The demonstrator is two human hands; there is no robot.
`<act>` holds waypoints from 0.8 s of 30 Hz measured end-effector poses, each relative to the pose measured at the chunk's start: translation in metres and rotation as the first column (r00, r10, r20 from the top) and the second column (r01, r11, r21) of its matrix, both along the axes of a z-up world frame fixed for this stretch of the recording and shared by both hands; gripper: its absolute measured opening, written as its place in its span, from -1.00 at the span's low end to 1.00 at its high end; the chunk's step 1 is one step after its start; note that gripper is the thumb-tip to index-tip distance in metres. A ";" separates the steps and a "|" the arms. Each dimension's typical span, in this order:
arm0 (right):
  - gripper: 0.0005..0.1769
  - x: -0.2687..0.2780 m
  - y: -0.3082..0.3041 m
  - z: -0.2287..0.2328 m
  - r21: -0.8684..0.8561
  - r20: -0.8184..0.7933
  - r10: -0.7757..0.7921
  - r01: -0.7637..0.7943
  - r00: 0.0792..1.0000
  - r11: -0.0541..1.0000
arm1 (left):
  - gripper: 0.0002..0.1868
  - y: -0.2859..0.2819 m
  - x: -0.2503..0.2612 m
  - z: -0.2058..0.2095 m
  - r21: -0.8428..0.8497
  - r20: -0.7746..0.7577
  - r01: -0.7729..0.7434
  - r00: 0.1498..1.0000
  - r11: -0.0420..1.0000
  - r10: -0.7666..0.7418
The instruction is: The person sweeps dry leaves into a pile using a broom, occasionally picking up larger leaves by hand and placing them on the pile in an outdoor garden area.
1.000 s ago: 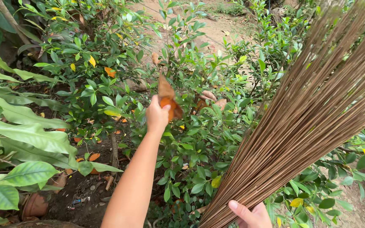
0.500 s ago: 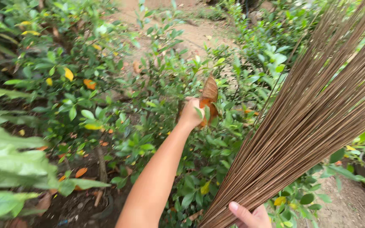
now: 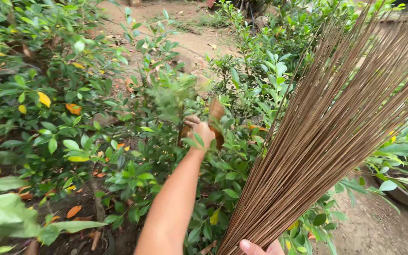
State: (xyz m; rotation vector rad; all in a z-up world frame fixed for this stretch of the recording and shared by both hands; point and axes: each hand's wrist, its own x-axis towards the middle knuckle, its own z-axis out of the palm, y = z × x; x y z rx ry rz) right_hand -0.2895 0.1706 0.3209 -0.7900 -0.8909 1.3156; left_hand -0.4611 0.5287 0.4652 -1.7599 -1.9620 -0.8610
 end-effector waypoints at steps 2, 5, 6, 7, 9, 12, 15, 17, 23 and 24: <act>-0.05 0.001 0.003 0.002 0.026 -0.012 -0.004 0.004 1.000 1.000 | -0.24 -0.042 -0.020 0.016 0.079 0.228 0.194 0.951 0.978 -0.207; 0.03 0.002 0.000 -0.006 0.049 -0.034 -0.020 0.021 0.999 0.999 | -0.49 -0.120 -0.047 0.044 0.273 0.439 0.373 0.772 0.887 -0.460; -0.03 0.007 0.001 -0.007 0.105 0.034 0.021 -0.025 0.999 0.994 | -0.67 -0.147 -0.055 0.054 0.347 0.457 0.378 0.731 0.858 -0.507; -0.09 0.011 -0.001 -0.010 0.157 0.105 0.058 -0.074 0.993 0.985 | -0.67 -0.174 -0.062 0.060 0.345 0.453 0.376 0.736 0.860 -0.504; -0.10 0.013 -0.010 -0.015 0.078 0.031 0.071 -0.073 0.997 0.994 | -0.66 -0.226 -0.072 0.067 0.485 0.440 0.368 0.681 0.793 -0.585; -0.11 0.017 -0.029 -0.022 0.057 -0.076 0.045 -0.041 0.996 0.998 | -0.70 -0.298 -0.069 0.063 0.598 0.437 0.357 0.606 0.718 -0.665; -0.11 0.032 -0.051 -0.033 0.108 -0.155 -0.003 0.020 0.988 0.994 | -0.70 -0.362 -0.046 0.047 0.645 0.464 0.391 0.482 0.656 -0.743; -0.12 0.051 -0.069 -0.043 0.095 -0.196 -0.034 0.053 0.980 0.994 | -0.69 -0.395 -0.021 0.036 0.644 0.499 0.406 0.420 0.649 -0.758; -0.20 0.139 -0.155 -0.082 0.157 -0.291 -0.117 0.168 0.950 0.973 | -0.65 -0.461 0.109 -0.008 0.627 0.493 0.680 0.031 0.379 -0.869; -0.20 0.156 -0.175 -0.088 0.121 -0.300 -0.195 0.240 0.934 0.963 | -0.67 -0.471 0.134 -0.017 0.570 0.524 0.728 0.037 0.382 -0.851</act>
